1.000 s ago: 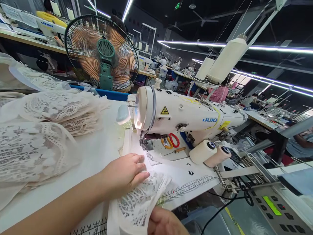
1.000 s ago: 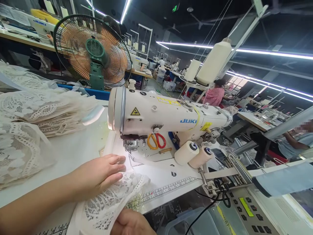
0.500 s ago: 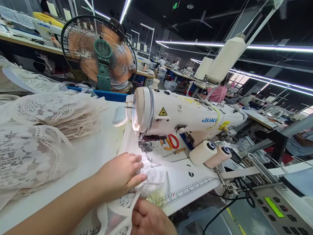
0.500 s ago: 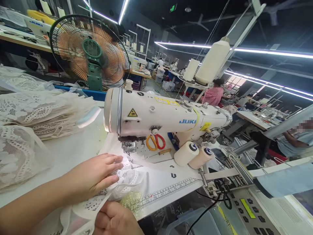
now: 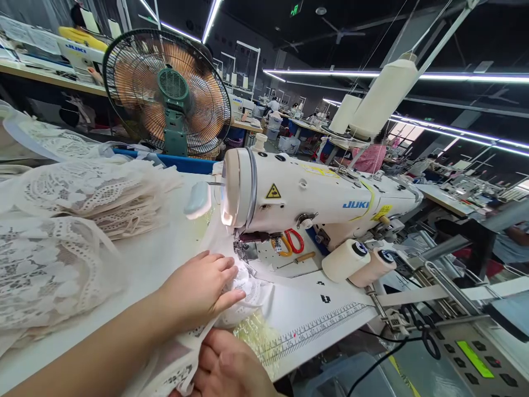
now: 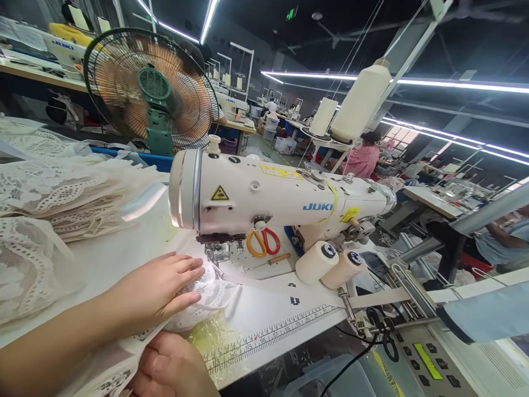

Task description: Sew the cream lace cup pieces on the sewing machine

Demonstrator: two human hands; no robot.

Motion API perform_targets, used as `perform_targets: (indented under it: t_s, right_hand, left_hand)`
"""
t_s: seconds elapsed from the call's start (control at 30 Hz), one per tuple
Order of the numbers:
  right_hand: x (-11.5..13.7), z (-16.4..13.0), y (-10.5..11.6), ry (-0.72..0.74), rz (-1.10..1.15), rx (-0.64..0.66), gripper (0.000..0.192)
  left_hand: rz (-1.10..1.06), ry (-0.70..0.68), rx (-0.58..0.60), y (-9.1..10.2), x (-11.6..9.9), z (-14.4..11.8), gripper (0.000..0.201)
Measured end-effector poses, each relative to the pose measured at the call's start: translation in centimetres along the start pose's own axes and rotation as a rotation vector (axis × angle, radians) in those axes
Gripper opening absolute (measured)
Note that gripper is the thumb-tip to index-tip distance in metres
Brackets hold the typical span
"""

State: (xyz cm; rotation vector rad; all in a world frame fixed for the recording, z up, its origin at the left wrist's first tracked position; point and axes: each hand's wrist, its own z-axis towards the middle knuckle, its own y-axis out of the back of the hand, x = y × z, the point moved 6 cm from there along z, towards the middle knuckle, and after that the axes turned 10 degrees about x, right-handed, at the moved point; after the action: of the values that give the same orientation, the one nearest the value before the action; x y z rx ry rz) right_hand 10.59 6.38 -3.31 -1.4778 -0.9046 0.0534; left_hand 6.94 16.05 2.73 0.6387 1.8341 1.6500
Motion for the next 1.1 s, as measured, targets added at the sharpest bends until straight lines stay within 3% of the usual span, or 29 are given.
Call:
perform_targets:
  t_s: [0.27,0.43,0.6,0.73,0.83,0.9,0.93,1.0,1.1]
  right_hand:
    - [-0.3,0.8,-0.4,0.096,0.103,0.045,0.053]
    - [0.3,0.9,-0.9,0.147,0.152,0.048,0.046]
    - [0.0,1.8,-1.1,0.132,0.128,0.01,0.044]
    - [0.1,1.2,-0.5,0.028,-0.022,-0.005,0.055]
    - [2.4,-0.9,0.2,-0.053,-0.501,0.102,0.058]
    - [6.1,-2.3,0.4,0.118,-1.055,0.17,0.043]
    - [8.1,-2.7,0.5,0.223,-1.365,0.151,0.035]
    - [11.7,-3.1,0.9,0.449,-1.926,-0.014,0.035]
    - [13.8,-1.5,1.8,0.512,-2.414,-0.056,0.038]
  left_hand:
    - [0.088,0.041,0.037,0.0,0.4,0.7,0.044]
    - [0.095,0.144,0.084,0.6,0.7,0.7,0.045]
    - [0.07,0.213,0.191,0.3,0.8,0.9,0.055]
    - [0.111,0.203,0.236,0.2,1.0,0.8,0.062]
    - [0.097,0.203,0.254,0.1,1.7,0.3,0.061]
    - [0.064,0.177,0.24,-0.2,2.3,-0.1,0.058]
    - [0.051,0.154,0.218,-0.4,2.6,-0.3,0.056]
    - [0.034,0.111,0.164,-0.9,3.2,-0.5,0.052]
    - [0.006,0.073,0.115,-1.7,4.0,-0.7,0.053]
